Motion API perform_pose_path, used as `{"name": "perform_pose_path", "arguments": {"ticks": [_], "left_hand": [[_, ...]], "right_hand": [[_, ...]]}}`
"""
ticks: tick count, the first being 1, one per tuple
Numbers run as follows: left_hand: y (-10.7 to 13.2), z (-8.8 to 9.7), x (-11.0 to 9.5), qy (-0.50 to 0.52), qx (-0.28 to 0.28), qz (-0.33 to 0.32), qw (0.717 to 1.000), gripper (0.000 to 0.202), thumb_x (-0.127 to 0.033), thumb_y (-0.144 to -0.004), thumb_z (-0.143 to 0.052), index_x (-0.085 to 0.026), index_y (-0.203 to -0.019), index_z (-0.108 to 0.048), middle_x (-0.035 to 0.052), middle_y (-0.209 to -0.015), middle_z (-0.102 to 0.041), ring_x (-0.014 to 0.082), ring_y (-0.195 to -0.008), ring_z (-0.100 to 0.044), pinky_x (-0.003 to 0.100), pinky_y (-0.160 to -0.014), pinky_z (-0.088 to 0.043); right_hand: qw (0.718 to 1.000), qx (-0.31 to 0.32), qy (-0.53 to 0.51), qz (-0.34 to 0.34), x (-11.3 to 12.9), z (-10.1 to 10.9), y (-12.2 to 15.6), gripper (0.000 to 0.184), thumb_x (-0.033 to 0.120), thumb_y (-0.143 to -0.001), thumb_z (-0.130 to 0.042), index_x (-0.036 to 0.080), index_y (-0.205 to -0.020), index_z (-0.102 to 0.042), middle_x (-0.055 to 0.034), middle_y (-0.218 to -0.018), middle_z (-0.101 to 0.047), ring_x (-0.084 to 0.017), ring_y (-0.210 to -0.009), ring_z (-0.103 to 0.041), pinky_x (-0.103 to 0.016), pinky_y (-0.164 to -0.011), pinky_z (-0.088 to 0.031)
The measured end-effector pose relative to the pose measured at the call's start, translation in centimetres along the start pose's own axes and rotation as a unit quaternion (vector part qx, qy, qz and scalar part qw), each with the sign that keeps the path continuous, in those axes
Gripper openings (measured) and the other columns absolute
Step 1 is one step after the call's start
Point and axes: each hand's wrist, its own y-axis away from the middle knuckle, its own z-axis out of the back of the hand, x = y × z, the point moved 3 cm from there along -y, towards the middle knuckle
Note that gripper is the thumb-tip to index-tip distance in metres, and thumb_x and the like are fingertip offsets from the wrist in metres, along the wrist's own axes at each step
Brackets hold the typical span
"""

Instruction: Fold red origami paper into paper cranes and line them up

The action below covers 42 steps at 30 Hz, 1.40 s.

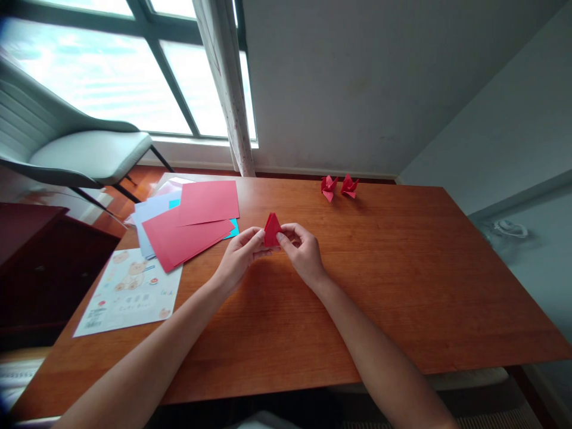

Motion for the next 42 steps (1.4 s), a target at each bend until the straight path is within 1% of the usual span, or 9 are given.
{"name": "perform_pose_path", "arguments": {"ticks": [8, 17, 21, 25, 27, 32, 35, 37, 42], "left_hand": [[0.3, -0.3, -0.3, -0.033, -0.013, -0.024, 0.999, 0.029, -0.04, -0.078, -0.077, -0.016, -0.091, -0.066, 0.0038, -0.086, -0.072, 0.0159, -0.079, -0.067, 0.027, -0.076, -0.052], [0.0, 0.0, -0.2, -0.096, -0.009, -0.091, 0.991, 0.02, -0.034, -0.08, -0.074, -0.016, -0.087, -0.068, 0.004, -0.086, -0.071, 0.0163, -0.08, -0.065, 0.027, -0.076, -0.051], [0.2, 0.1, -0.8, -0.217, -0.032, -0.167, 0.961, 0.012, -0.028, -0.083, -0.069, -0.019, -0.091, -0.071, 0.0058, -0.095, -0.074, 0.0196, -0.088, -0.067, 0.03, -0.084, -0.052], [0.6, 0.2, -1.5, -0.298, -0.061, -0.221, 0.927, 0.012, -0.027, -0.086, -0.066, -0.022, -0.093, -0.074, 0.0056, -0.096, -0.074, 0.0202, -0.088, -0.067, 0.03, -0.084, -0.051], [0.6, 0.2, -1.7, -0.293, -0.054, -0.212, 0.931, 0.012, -0.028, -0.086, -0.066, -0.021, -0.091, -0.074, 0.0057, -0.094, -0.074, 0.0202, -0.086, -0.067, 0.03, -0.083, -0.051], [0.4, -0.1, -1.2, -0.198, -0.017, -0.145, 0.969, 0.015, -0.032, -0.082, -0.07, -0.019, -0.09, -0.071, 0.0054, -0.09, -0.073, 0.0201, -0.085, -0.067, 0.03, -0.082, -0.052], [0.1, -0.1, -0.4, -0.14, -0.001, -0.106, 0.985, 0.021, -0.035, -0.078, -0.075, -0.018, -0.088, -0.069, 0.0049, -0.087, -0.071, 0.0187, -0.081, -0.065, 0.029, -0.079, -0.052], [0.0, 0.0, 0.0, -0.125, 0.012, -0.078, 0.989, 0.024, -0.037, -0.075, -0.078, -0.017, -0.084, -0.068, 0.0039, -0.083, -0.07, 0.0174, -0.077, -0.064, 0.028, -0.075, -0.052], [-0.1, 0.1, 0.2, -0.13, 0.028, -0.028, 0.991, 0.029, -0.04, -0.072, -0.081, -0.015, -0.078, -0.067, 0.0025, -0.076, -0.068, 0.0141, -0.069, -0.061, 0.025, -0.067, -0.048]], "right_hand": [[0.999, -0.007, 0.03, 0.013, 0.3, -0.1, 0.2, 0.022, 0.041, -0.084, -0.068, 0.021, -0.093, -0.068, -0.0041, -0.088, -0.072, -0.018, -0.073, -0.064, -0.029, -0.064, -0.052], [0.985, 0.006, 0.135, 0.107, 1.5, -0.3, 0.6, 0.009, 0.032, -0.087, -0.065, 0.023, -0.09, -0.066, -0.0029, -0.087, -0.067, -0.018, -0.076, -0.064, -0.029, -0.064, -0.052], [0.975, 0.016, 0.161, 0.152, 2.1, -0.2, 0.8, 0.006, 0.029, -0.089, -0.061, 0.025, -0.09, -0.065, -0.0038, -0.091, -0.065, -0.019, -0.084, -0.063, -0.029, -0.066, -0.054], [0.965, -0.013, 0.169, 0.198, 2.5, 0.0, 0.9, 0.006, 0.026, -0.088, -0.063, 0.026, -0.092, -0.067, -0.0076, -0.112, -0.064, -0.022, -0.105, -0.062, -0.033, -0.075, -0.057], [0.969, -0.018, 0.151, 0.195, 2.4, 0.0, 1.0, 0.006, 0.026, -0.087, -0.065, 0.026, -0.092, -0.066, -0.0075, -0.117, -0.064, -0.023, -0.108, -0.062, -0.034, -0.08, -0.057], [0.991, -0.011, 0.06, 0.116, 1.6, 0.0, 0.7, 0.027, 0.03, -0.083, -0.07, 0.026, -0.109, -0.063, -0.0021, -0.092, -0.068, -0.018, -0.083, -0.067, -0.033, -0.078, -0.057], [0.995, 0.024, 0.053, 0.083, 1.4, 0.0, 0.4, 0.013, 0.034, -0.085, -0.069, 0.024, -0.093, -0.069, -0.0023, -0.086, -0.069, -0.019, -0.08, -0.067, -0.032, -0.073, -0.056], [0.996, 0.03, 0.053, 0.065, 1.3, 0.0, 0.3, 0.015, 0.037, -0.086, -0.068, 0.023, -0.082, -0.069, -0.0023, -0.08, -0.069, -0.019, -0.075, -0.066, -0.031, -0.069, -0.054], [0.998, 0.024, 0.043, 0.041, 0.7, 0.1, 0.1, 0.018, 0.037, -0.083, -0.07, 0.021, -0.076, -0.069, -0.0019, -0.072, -0.067, -0.018, -0.067, -0.062, -0.03, -0.064, -0.05]]}}
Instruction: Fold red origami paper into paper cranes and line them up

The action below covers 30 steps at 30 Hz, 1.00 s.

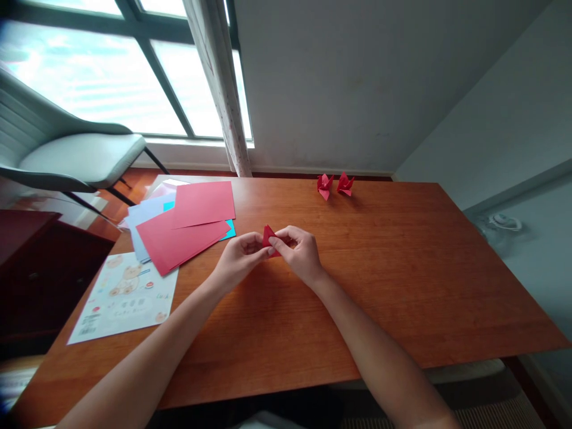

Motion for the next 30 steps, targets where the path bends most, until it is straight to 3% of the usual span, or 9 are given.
{"name": "perform_pose_path", "arguments": {"ticks": [6, 12, 21, 30], "left_hand": [[0.28, -0.11, -0.36, -0.018, 0.014, 0.03, 0.999, 0.035, -0.049, -0.08, -0.073, -0.014, -0.08, -0.069, 0.0035, -0.067, -0.068, 0.0138, -0.059, -0.06, 0.024, -0.058, -0.047], [0.01, 0.29, -0.2, 0.002, -0.049, 0.018, 0.999, 0.032, -0.047, -0.079, -0.074, -0.015, -0.077, -0.069, 0.003, -0.067, -0.068, 0.0146, -0.062, -0.062, 0.025, -0.061, -0.049], [-0.01, -0.09, -0.61, 0.029, -0.006, -0.05, 0.998, 0.024, -0.036, -0.08, -0.073, -0.015, -0.092, -0.069, 0.0054, -0.091, -0.071, 0.016, -0.079, -0.064, 0.027, -0.076, -0.051], [0.19, 0.15, -0.89, -0.026, -0.033, -0.065, 0.997, 0.023, -0.034, -0.084, -0.07, -0.014, -0.095, -0.07, 0.0076, -0.096, -0.071, 0.0176, -0.086, -0.063, 0.026, -0.077, -0.049]], "right_hand": [[1.0, -0.029, 0.005, -0.009, -0.13, 0.22, -0.08, 0.024, 0.044, -0.087, -0.066, 0.021, -0.084, -0.071, -0.0029, -0.079, -0.07, -0.018, -0.072, -0.063, -0.029, -0.067, -0.051], [0.995, -0.092, 0.044, 0.014, 0.33, 0.77, 0.02, 0.023, 0.042, -0.092, -0.06, 0.022, -0.092, -0.069, -0.0039, -0.09, -0.07, -0.018, -0.081, -0.065, -0.028, -0.068, -0.05], [0.995, -0.037, 0.088, 0.031, 0.06, 0.01, 0.12, 0.014, 0.031, -0.086, -0.066, 0.02, -0.095, -0.07, -0.0043, -0.09, -0.072, -0.018, -0.075, -0.065, -0.029, -0.066, -0.051], [0.998, -0.026, 0.046, 0.016, -0.06, 0.28, -0.08, 0.017, 0.034, -0.091, -0.062, 0.021, -0.096, -0.071, -0.0038, -0.088, -0.072, -0.018, -0.077, -0.066, -0.029, -0.066, -0.049]]}}
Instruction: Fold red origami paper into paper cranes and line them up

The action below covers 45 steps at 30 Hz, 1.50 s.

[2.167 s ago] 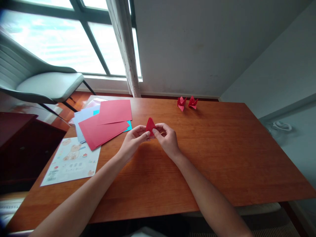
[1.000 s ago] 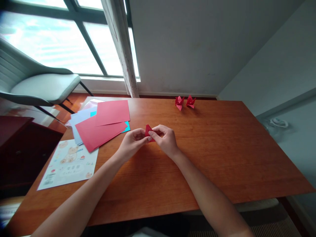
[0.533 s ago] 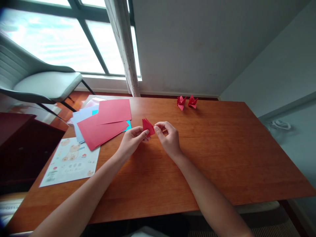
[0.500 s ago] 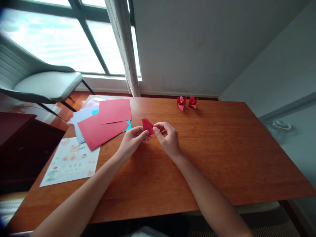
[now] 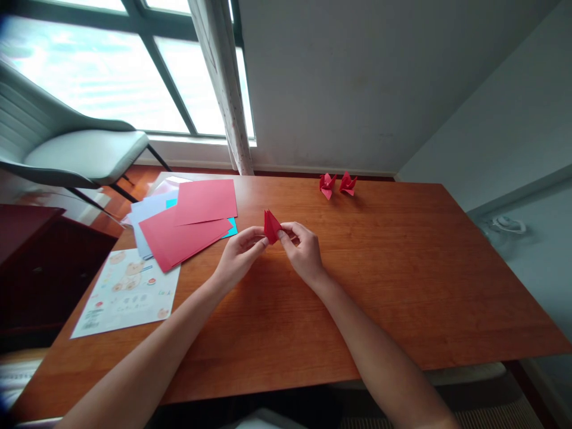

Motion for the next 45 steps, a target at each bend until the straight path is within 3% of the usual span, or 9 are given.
{"name": "perform_pose_path", "arguments": {"ticks": [12, 16, 19, 22, 27, 37, 45], "left_hand": [[-0.2, -0.3, 0.4, 0.069, -0.003, 0.018, 0.997, 0.025, -0.036, -0.078, -0.078, -0.016, -0.087, -0.066, 0.0037, -0.089, -0.07, 0.0152, -0.081, -0.064, 0.026, -0.077, -0.049], [-0.3, -0.1, 0.8, 0.084, -0.024, 0.016, 0.996, 0.028, -0.032, -0.074, -0.081, -0.016, -0.084, -0.06, 0.0019, -0.085, -0.068, 0.0139, -0.079, -0.064, 0.025, -0.076, -0.05], [-0.4, 0.2, 0.7, 0.08, -0.045, 0.008, 0.996, 0.034, -0.031, -0.073, -0.082, -0.018, -0.092, -0.057, 0.0011, -0.084, -0.068, 0.0144, -0.079, -0.065, 0.026, -0.075, -0.05], [-0.4, 0.2, 0.6, 0.069, -0.032, 0.005, 0.997, 0.036, -0.034, -0.074, -0.082, -0.018, -0.099, -0.061, 0.0038, -0.088, -0.07, 0.0167, -0.081, -0.066, 0.028, -0.076, -0.051], [-0.2, 0.1, 0.5, 0.042, -0.012, 0.006, 0.999, 0.029, -0.039, -0.074, -0.081, -0.015, -0.085, -0.069, 0.0064, -0.087, -0.072, 0.0189, -0.08, -0.066, 0.029, -0.075, -0.051], [-0.1, 0.1, 0.0, 0.071, -0.015, 0.046, 0.996, 0.024, -0.037, -0.073, -0.081, -0.015, -0.079, -0.071, 0.0019, -0.076, -0.069, 0.0141, -0.071, -0.06, 0.025, -0.07, -0.047], [-0.1, 0.2, 0.5, 0.073, -0.007, 0.062, 0.995, 0.032, -0.042, -0.068, -0.085, -0.015, -0.076, -0.071, 0.0029, -0.073, -0.07, 0.0137, -0.067, -0.061, 0.025, -0.068, -0.048]], "right_hand": [[0.999, 0.018, -0.043, -0.019, -0.6, -0.4, 0.2, 0.02, 0.037, -0.09, -0.064, 0.022, -0.1, -0.07, -0.0039, -0.089, -0.073, -0.018, -0.074, -0.066, -0.029, -0.064, -0.05], [0.999, 0.032, -0.015, 0.002, -0.2, -0.4, 0.3, 0.022, 0.039, -0.092, -0.06, 0.022, -0.1, -0.07, -0.0042, -0.089, -0.072, -0.018, -0.077, -0.066, -0.029, -0.064, -0.05], [0.999, 0.045, 0.003, 0.03, 0.5, -0.5, 0.4, 0.023, 0.042, -0.092, -0.06, 0.022, -0.1, -0.07, -0.0038, -0.09, -0.071, -0.019, -0.079, -0.065, -0.029, -0.066, -0.051], [0.998, 0.038, 0.023, 0.045, 1.0, -0.4, 0.5, 0.025, 0.043, -0.086, -0.07, 0.022, -0.1, -0.07, -0.0038, -0.093, -0.072, -0.019, -0.08, -0.066, -0.03, -0.068, -0.051], [0.998, 0.018, 0.034, 0.05, 1.0, -0.4, 0.6, 0.033, 0.043, -0.082, -0.074, 0.022, -0.106, -0.068, -0.0055, -0.1, -0.073, -0.02, -0.082, -0.067, -0.031, -0.068, -0.053], [0.998, 0.036, -0.039, -0.031, -0.1, -0.4, 0.1, 0.022, 0.042, -0.087, -0.066, 0.021, -0.093, -0.073, -0.0033, -0.086, -0.076, -0.02, -0.075, -0.069, -0.031, -0.067, -0.053], [0.998, 0.036, -0.038, -0.04, -0.2, -0.4, 0.1, 0.022, 0.042, -0.084, -0.068, 0.021, -0.09, -0.073, -0.0043, -0.086, -0.075, -0.02, -0.074, -0.069, -0.031, -0.066, -0.054]]}}
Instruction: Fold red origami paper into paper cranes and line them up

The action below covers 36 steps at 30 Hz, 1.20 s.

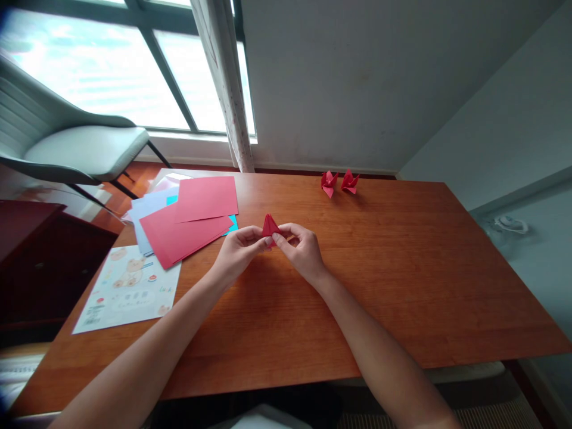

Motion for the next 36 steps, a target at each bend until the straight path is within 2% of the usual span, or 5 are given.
{"name": "perform_pose_path", "arguments": {"ticks": [8, 12, 19, 31, 36], "left_hand": [[0.3, -0.3, -0.3, -0.011, 0.027, 0.043, 0.999, 0.032, -0.043, -0.074, -0.08, -0.013, -0.077, -0.068, 0.0026, -0.072, -0.068, 0.013, -0.063, -0.062, 0.024, -0.062, -0.047], [0.4, -0.6, -0.4, -0.007, 0.041, 0.048, 0.998, 0.035, -0.047, -0.079, -0.075, -0.014, -0.084, -0.067, 0.0041, -0.074, -0.07, 0.0141, -0.065, -0.065, 0.024, -0.063, -0.048], [0.3, -0.6, -0.2, -0.005, 0.024, 0.036, 0.999, 0.032, -0.045, -0.078, -0.077, -0.016, -0.084, -0.065, 0.0025, -0.074, -0.07, 0.0145, -0.067, -0.066, 0.024, -0.065, -0.049], [0.0, -0.4, 0.3, 0.005, 0.025, 0.027, 0.999, 0.033, -0.042, -0.076, -0.078, -0.015, -0.091, -0.068, 0.0036, -0.08, -0.071, 0.0147, -0.071, -0.065, 0.026, -0.071, -0.051], [0.1, -0.3, 0.0, 0.066, 0.024, 0.063, 0.996, 0.042, -0.055, -0.084, -0.067, -0.014, -0.089, -0.07, 0.0085, -0.087, -0.074, 0.0163, -0.073, -0.067, 0.028, -0.073, -0.052]], "right_hand": [[0.998, 0.011, -0.066, -0.014, -0.2, -0.1, 0.0, 0.021, 0.041, -0.083, -0.07, 0.021, -0.086, -0.074, -0.0029, -0.081, -0.072, -0.019, -0.073, -0.066, -0.032, -0.07, -0.055], [0.999, 0.008, -0.047, -0.02, -0.5, 0.0, -0.1, 0.023, 0.043, -0.086, -0.067, 0.02, -0.087, -0.073, -0.0022, -0.078, -0.071, -0.018, -0.069, -0.064, -0.03, -0.064, -0.052], [0.993, -0.053, 0.058, 0.084, 1.1, 0.5, 0.2, 0.024, 0.031, -0.086, -0.066, 0.027, -0.109, -0.068, -0.0042, -0.106, -0.065, -0.018, -0.09, -0.062, -0.028, -0.068, -0.053], [0.995, -0.022, 0.041, 0.089, 0.7, 0.5, -0.2, 0.007, 0.027, -0.082, -0.069, 0.023, -0.088, -0.067, -0.007, -0.11, -0.063, -0.022, -0.104, -0.062, -0.027, -0.067, -0.053], [0.997, -0.006, 0.014, 0.081, 0.6, 0.4, -0.2, 0.007, 0.026, -0.082, -0.067, 0.024, -0.088, -0.069, -0.0072, -0.111, -0.064, -0.023, -0.106, -0.063, -0.029, -0.069, -0.054]]}}
